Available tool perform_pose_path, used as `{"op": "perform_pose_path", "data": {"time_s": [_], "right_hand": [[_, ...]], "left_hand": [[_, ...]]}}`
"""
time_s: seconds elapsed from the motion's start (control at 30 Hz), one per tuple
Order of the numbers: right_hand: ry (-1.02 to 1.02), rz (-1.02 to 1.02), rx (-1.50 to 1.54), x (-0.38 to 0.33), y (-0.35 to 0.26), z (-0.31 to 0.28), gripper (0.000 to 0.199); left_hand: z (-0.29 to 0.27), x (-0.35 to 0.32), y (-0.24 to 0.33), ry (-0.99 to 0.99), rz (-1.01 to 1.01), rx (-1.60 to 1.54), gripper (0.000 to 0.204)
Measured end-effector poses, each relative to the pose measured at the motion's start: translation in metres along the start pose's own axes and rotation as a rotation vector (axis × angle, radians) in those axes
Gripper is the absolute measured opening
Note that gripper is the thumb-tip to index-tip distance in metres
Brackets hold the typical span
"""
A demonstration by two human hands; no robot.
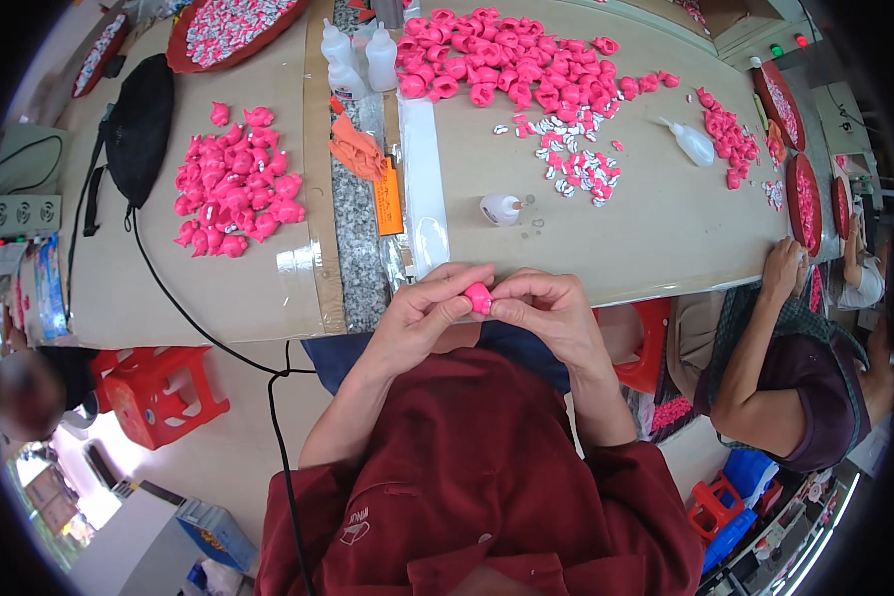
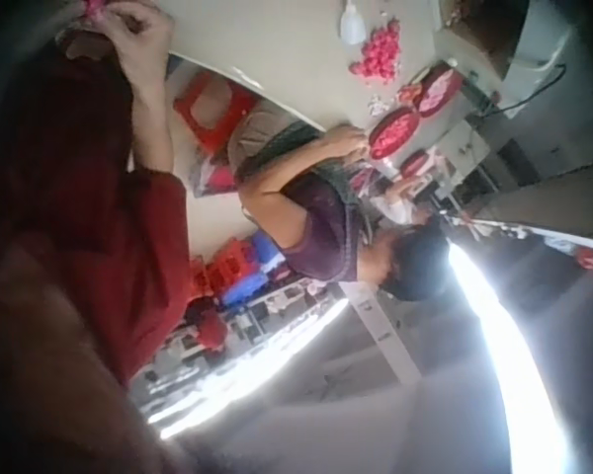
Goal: The person repeatedly picks up small pink plastic pieces, applies glue from a small bottle, and attaches tiny white and pink components to form decorative items. The person places finished units on the table and continues the cycle with new pieces.
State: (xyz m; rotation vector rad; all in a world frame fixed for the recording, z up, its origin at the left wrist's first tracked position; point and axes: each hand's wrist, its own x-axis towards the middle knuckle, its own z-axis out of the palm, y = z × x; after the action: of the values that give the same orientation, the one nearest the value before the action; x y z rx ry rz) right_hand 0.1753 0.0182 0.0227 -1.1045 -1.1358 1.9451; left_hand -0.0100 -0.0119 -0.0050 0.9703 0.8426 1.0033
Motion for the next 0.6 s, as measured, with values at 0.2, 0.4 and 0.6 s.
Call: {"op": "perform_pose_path", "data": {"time_s": [0.2,0.4,0.6], "right_hand": [[0.000,-0.028,-0.036,-0.001,0.000,-0.002,0.008],[0.021,-0.060,-0.051,-0.003,0.004,-0.003,0.007],[0.066,-0.071,-0.121,-0.004,0.010,-0.002,0.007]], "left_hand": [[0.004,-0.002,0.004,0.018,-0.006,0.153,0.031],[0.013,-0.003,0.006,0.062,0.022,0.261,0.029],[0.015,-0.005,0.005,0.101,0.033,0.276,0.029]]}}
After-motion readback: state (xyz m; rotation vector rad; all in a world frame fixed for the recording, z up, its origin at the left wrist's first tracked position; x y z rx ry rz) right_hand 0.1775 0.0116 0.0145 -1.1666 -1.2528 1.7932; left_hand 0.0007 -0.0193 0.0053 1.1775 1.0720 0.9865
